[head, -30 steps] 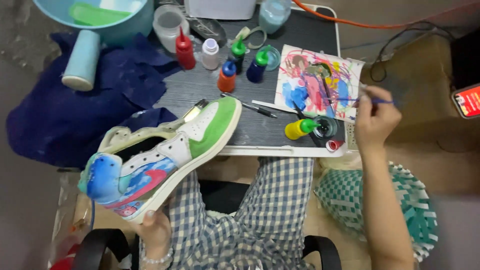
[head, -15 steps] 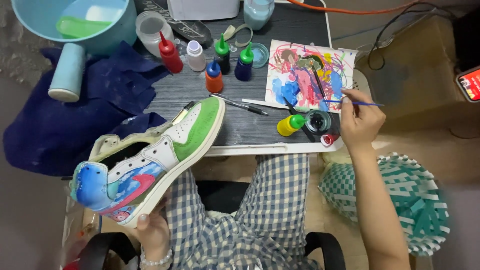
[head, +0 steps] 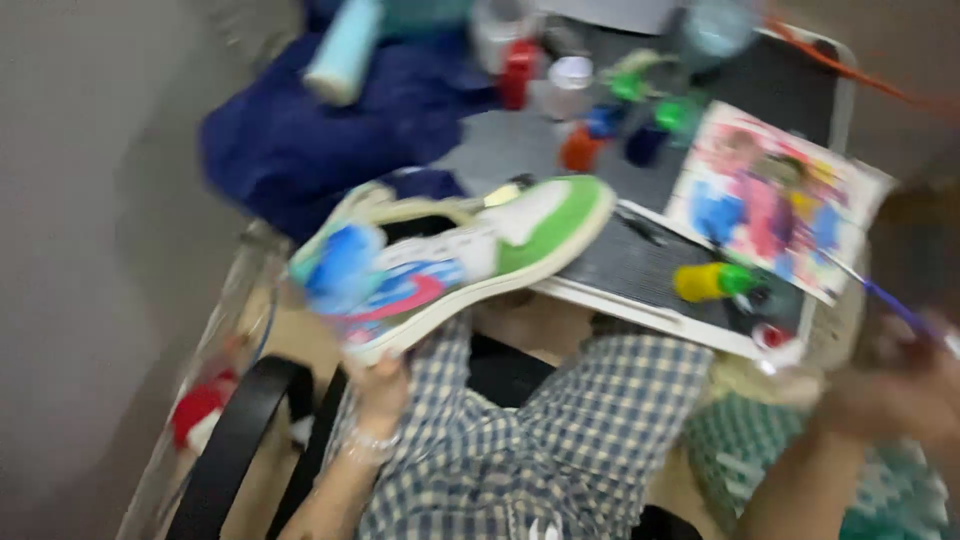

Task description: A person is meticulously painting a custom design onto a high-top sneaker using a paintbrush and various colors of paint.

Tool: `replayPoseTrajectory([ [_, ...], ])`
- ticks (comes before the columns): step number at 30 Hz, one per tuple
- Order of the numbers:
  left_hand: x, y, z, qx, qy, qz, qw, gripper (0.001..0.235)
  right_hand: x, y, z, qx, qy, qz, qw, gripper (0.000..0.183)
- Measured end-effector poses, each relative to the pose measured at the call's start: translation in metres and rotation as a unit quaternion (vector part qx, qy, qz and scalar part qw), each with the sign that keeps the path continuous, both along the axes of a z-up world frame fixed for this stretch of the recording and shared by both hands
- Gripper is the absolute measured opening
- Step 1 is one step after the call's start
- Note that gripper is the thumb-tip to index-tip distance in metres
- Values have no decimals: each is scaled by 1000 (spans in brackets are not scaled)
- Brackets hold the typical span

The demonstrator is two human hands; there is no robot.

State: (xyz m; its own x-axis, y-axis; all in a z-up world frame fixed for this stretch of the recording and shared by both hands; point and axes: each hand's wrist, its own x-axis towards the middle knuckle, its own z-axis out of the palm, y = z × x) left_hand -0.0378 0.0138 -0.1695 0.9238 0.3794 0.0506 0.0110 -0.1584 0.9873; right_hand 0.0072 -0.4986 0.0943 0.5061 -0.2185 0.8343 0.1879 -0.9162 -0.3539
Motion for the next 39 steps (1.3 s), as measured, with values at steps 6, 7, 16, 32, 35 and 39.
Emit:
replayPoseTrajectory([
  [6, 21, -26, 89, -259, -47, 110, 958, 98, -2, 210, 15, -58, -321, -171, 930, 37],
  [7, 22, -25, 110, -265, 32, 89, 960, 114, -8, 219, -3, 106, -195, 68, 973, 25],
  [16, 39, -17, 177, -277, -143, -11, 950, 92, 10, 300, -3, 215, 21, 409, 886, 16],
  [32, 37, -15, 177, -285, -127, -15, 950, 94, 13, 314, -8, 179, 18, 374, 910, 14],
  [35, 37, -13, 178, -275, -137, -18, 951, 88, 13, 313, -10, 226, -18, 369, 902, 15],
  [39, 34, -16, 160, -301, -140, -27, 943, 90, 10, 311, -16, 205, -28, 393, 896, 11],
])
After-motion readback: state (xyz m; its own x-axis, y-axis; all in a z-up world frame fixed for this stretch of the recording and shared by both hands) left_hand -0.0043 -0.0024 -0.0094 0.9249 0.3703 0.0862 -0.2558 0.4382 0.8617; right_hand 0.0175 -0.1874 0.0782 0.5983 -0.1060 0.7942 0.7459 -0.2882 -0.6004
